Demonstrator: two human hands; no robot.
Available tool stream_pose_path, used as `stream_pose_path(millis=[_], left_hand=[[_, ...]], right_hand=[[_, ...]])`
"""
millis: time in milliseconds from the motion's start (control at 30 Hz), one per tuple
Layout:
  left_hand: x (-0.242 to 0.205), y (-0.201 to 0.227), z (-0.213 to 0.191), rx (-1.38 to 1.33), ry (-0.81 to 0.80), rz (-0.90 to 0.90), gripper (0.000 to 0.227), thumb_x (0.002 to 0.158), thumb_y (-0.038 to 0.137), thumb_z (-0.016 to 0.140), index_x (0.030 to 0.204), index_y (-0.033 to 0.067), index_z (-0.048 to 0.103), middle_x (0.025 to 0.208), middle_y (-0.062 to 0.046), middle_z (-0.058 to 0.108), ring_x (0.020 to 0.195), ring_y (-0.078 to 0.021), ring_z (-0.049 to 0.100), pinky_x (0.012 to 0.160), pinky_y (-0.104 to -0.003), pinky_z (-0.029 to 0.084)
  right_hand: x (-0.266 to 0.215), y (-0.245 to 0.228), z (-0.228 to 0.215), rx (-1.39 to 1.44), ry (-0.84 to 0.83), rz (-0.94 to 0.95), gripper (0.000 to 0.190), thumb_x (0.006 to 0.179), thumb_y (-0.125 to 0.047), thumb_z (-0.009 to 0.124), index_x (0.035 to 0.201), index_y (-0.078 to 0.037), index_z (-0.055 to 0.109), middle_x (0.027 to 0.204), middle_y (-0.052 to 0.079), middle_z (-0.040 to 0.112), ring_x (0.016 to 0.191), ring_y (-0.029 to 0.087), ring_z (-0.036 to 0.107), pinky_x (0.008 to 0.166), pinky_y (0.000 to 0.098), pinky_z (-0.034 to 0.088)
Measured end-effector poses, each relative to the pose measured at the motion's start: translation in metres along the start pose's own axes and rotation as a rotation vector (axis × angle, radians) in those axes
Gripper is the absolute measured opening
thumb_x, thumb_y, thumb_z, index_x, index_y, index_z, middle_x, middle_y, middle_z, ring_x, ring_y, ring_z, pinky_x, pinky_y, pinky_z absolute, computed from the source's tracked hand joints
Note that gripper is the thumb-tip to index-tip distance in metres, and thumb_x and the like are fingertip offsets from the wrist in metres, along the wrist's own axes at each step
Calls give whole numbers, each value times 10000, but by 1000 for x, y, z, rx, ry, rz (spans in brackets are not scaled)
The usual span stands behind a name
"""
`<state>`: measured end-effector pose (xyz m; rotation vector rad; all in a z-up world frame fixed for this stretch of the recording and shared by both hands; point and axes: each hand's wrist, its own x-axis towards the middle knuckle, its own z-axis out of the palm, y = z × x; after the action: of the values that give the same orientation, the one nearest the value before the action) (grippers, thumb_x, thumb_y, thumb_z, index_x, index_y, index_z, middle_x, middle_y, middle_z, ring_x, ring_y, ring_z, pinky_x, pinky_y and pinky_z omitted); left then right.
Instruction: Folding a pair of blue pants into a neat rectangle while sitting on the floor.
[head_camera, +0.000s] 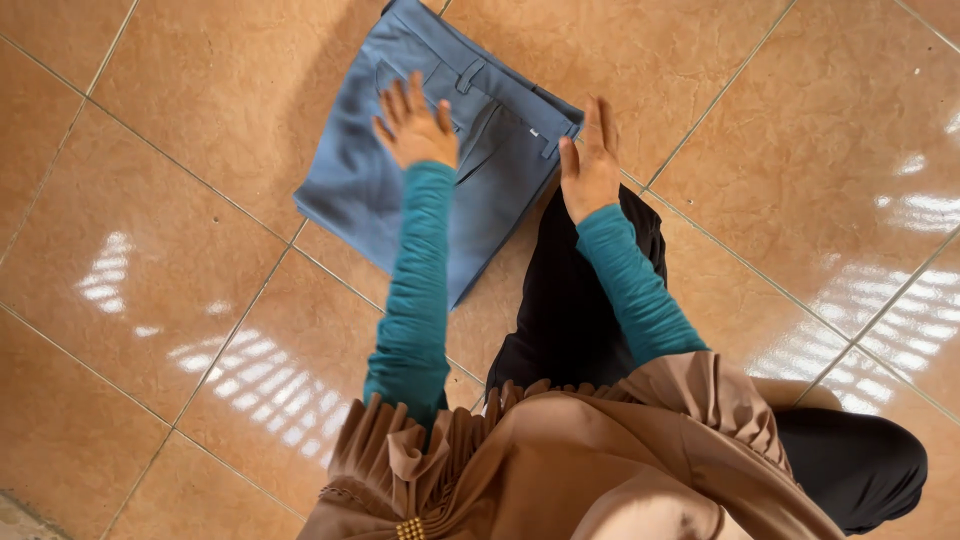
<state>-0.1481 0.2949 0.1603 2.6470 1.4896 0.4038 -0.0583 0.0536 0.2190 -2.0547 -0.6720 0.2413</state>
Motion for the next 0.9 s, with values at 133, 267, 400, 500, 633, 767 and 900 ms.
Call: stream_pose_path(millis=[133, 267, 400, 500, 633, 767, 900], left_hand=[[-63, 60, -6, -141, 24, 46, 534, 1046, 500, 441, 1524, 266, 472, 1632, -54, 398, 1552, -310, 280, 1255, -601, 183], [-100, 80, 2, -173, -36, 88, 560, 1091, 462, 415, 1601, 241, 345, 1695, -100, 279, 1594, -372, 172, 1280, -641, 120], [-113, 78, 12, -25, 83, 145, 553, 1104, 457, 430, 1609, 248, 344, 1695, -90, 295, 1600, -311, 229, 1306, -597, 195], [-112, 77, 19, -51, 63, 136, 567, 1100, 461, 457, 1614, 253, 338, 1705, -90, 266, 1609, -316, 189, 1311, -615, 149], [-112, 78, 19, -57, 30, 130, 583, 1096, 449, 477, 1623, 257, 317, 1717, -88, 234, 1616, -323, 160, 1308, -631, 122], [-111, 79, 21, -90, 21, 124, 592, 1090, 427, 495, 1625, 249, 311, 1721, -101, 209, 1615, -351, 139, 1291, -666, 107], [-109, 85, 10, -140, -25, 121, 606, 1088, 407, 480, 1628, 204, 293, 1722, -127, 181, 1609, -379, 84, 1265, -698, 64]], right_hand=[[23, 2, 12, -511, -69, -138, 561, 1182, -427, 318, 1687, -211, 203, 1737, 33, 71, 1600, 289, 10, 1299, 588, 131], [25, 13, 27, -724, -303, -144, 585, 1187, -378, 335, 1698, -206, 109, 1728, -6, -60, 1558, 301, -135, 1287, 615, 26], [24, 15, 32, -753, -396, -86, 614, 1162, -398, 340, 1687, -202, 89, 1730, 17, -61, 1545, 347, -157, 1267, 634, -30], [24, 15, 32, -765, -389, -89, 616, 1158, -409, 335, 1681, -207, 78, 1736, 22, -22, 1556, 357, -114, 1263, 648, -2], [24, 12, 31, -774, -429, -51, 616, 1170, -411, 296, 1687, -221, 21, 1727, -2, -108, 1553, 344, -166, 1272, 627, -42], [24, 14, 32, -772, -410, -59, 616, 1161, -421, 296, 1685, -217, 46, 1729, 7, -83, 1547, 348, -164, 1261, 647, -31], [21, 17, 31, -714, -328, -104, 596, 1172, -407, 334, 1691, -219, 109, 1727, 28, -59, 1558, 354, -129, 1246, 677, -37]])
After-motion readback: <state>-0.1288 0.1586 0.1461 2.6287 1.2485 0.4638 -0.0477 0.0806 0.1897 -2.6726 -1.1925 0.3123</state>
